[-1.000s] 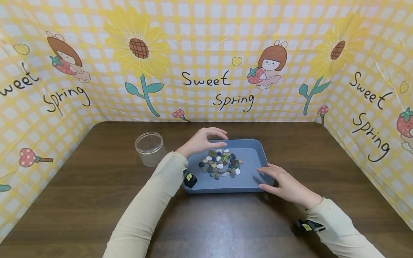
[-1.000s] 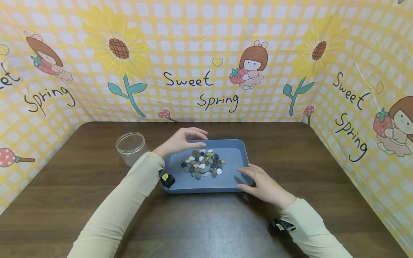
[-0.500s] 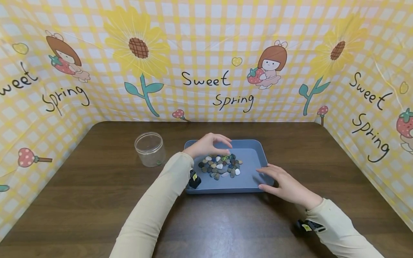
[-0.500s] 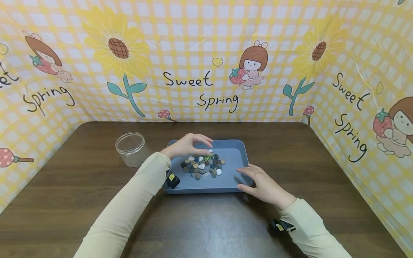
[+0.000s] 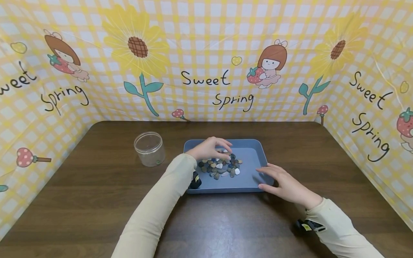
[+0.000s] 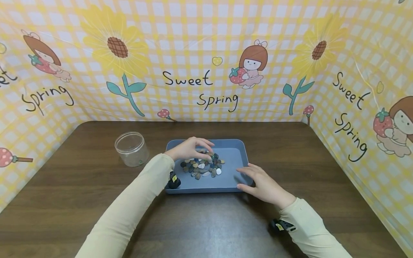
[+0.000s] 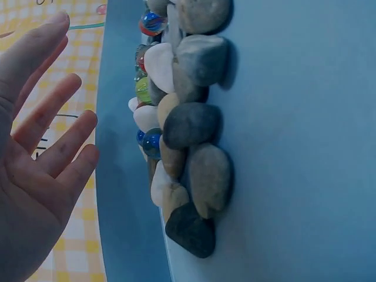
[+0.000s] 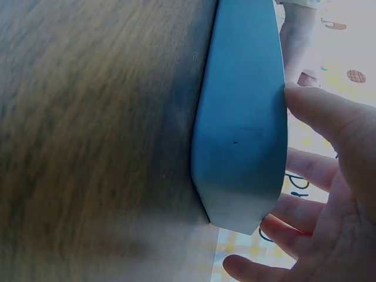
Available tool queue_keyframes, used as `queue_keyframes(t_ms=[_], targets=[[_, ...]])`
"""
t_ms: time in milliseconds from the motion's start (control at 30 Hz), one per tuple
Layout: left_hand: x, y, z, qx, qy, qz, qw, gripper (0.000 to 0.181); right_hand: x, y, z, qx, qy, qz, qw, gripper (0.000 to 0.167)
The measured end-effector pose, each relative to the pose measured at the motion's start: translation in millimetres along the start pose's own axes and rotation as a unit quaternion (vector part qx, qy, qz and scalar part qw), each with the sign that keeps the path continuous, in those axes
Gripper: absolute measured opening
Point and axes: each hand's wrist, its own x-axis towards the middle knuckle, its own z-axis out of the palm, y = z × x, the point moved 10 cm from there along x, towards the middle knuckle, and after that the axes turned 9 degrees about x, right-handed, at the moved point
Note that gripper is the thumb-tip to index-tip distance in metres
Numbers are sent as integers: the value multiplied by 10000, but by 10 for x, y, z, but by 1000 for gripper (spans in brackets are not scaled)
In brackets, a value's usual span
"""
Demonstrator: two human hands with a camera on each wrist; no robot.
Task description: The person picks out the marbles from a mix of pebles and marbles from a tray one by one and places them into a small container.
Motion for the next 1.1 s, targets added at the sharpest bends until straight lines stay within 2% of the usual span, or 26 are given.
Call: queue_keyframes(t_ms=[100, 267, 600, 933, 1100], targets=[[16, -15, 33, 74, -92, -33, 9999, 27, 1, 4, 2, 17, -2, 2, 10000, 48], [28, -35, 87, 484, -195, -108, 9986, 24, 0, 14, 8, 31, -18, 13, 10000, 48], [28, -15, 175, 941, -464, 97, 9944, 18, -4, 22, 10, 39, -31, 43, 10000, 48], [56, -46, 222, 1258, -594, -141, 9902, 16, 3, 32, 11, 25, -37, 56, 10000, 48], [63, -45, 251, 1299, -620, -144, 9895, 15, 9, 61, 33, 94, -67, 138, 9998, 50]])
